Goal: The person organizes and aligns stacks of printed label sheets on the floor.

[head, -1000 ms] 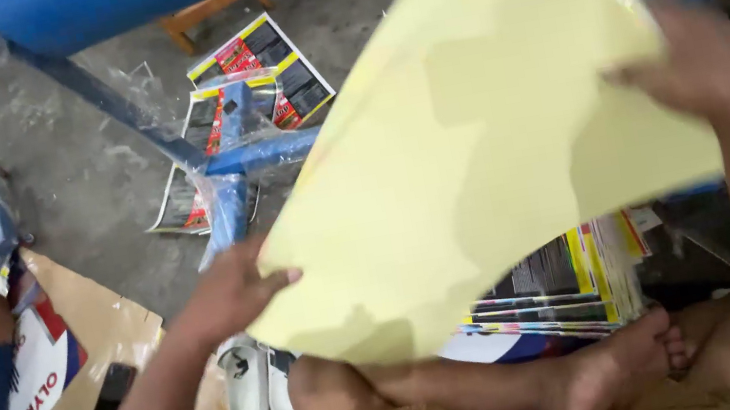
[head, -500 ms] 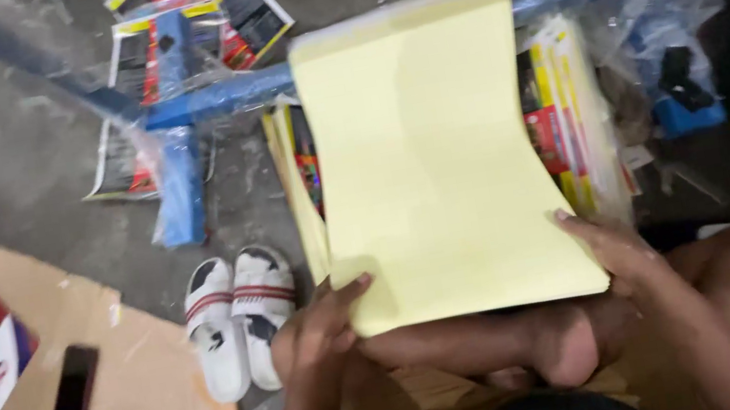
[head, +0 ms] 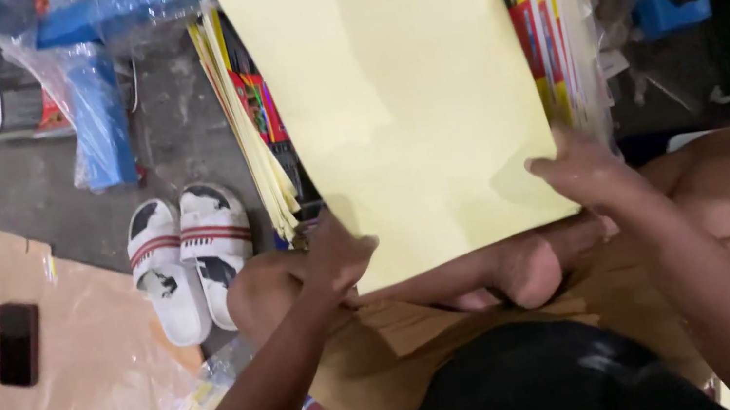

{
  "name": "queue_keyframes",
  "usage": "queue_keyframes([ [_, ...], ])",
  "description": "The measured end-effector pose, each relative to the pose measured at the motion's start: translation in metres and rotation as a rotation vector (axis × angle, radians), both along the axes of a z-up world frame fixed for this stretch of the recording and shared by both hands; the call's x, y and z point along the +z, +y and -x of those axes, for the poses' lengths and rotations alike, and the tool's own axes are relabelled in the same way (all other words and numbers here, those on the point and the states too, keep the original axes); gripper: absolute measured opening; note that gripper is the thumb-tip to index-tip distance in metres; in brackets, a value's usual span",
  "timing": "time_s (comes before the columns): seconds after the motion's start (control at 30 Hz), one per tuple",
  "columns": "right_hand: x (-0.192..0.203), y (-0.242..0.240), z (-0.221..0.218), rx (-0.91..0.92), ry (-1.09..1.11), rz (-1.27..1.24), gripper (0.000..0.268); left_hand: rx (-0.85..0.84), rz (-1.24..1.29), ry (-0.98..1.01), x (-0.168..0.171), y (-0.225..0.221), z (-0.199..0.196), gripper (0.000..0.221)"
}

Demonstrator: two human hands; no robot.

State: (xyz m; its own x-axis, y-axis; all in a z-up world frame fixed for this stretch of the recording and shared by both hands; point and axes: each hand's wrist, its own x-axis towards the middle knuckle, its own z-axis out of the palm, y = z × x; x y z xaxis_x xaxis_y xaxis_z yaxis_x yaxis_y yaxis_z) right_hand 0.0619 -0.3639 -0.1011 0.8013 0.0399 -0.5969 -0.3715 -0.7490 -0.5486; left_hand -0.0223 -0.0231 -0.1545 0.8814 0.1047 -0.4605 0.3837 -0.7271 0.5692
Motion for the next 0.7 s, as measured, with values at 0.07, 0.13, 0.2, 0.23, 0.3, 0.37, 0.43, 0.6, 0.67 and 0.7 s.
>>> queue_keyframes([
  [0.07, 0.025, 0.009, 0.006, -0.113, 0.075, -0.306, 0.061, 0.049, -0.026, -0.024, 0.007, -0.014, -0.001, 0.064],
  [0.13, 0.029, 0.014, 0.011, -0.234, 0.146, -0.608, 0.066, 0.093, -0.049, -0.052, 0.027, -0.034, -0.008, 0.066],
  [0.2, 0.010, 0.016, 0.016, -0.399, 0.090, -1.117, 0.078, 0.307, 0.484, -0.151, 0.061, -0.059, -0.018, 0.067],
  [0.23, -0.008, 0.019, 0.013, -0.395, 0.090, -1.116, 0.078, 0.309, 0.485, -0.153, 0.059, -0.069, -0.023, 0.067],
  [0.3, -0.044, 0.029, 0.013, -0.340, -0.226, -1.149, 0.084, 0.681, 1.161, -0.219, 0.058, -0.084, -0.027, 0.072],
  [0.37, -0.069, 0.040, 0.008, -0.216, -0.443, -0.964, 0.084, 0.805, 1.177, -0.279, 0.021, -0.102, -0.039, 0.077],
  [0.43, -0.075, 0.060, 0.004, -0.087, -0.635, -0.775, 0.085, 0.937, 1.179, -0.339, -0.002, -0.120, -0.054, 0.083],
  [0.6, -0.068, 0.083, -0.001, 0.144, -0.876, -0.027, 0.071, 0.832, 0.158, -0.346, -0.019, -0.143, -0.068, 0.095],
  [0.67, -0.081, 0.057, -0.004, 0.134, -0.864, -0.057, 0.070, 0.797, 0.095, -0.390, -0.024, -0.137, -0.055, 0.095],
  [0.7, -0.087, 0.043, -0.005, 0.119, -0.858, -0.080, 0.069, 0.755, 0.038, -0.438, -0.027, -0.135, -0.047, 0.095],
])
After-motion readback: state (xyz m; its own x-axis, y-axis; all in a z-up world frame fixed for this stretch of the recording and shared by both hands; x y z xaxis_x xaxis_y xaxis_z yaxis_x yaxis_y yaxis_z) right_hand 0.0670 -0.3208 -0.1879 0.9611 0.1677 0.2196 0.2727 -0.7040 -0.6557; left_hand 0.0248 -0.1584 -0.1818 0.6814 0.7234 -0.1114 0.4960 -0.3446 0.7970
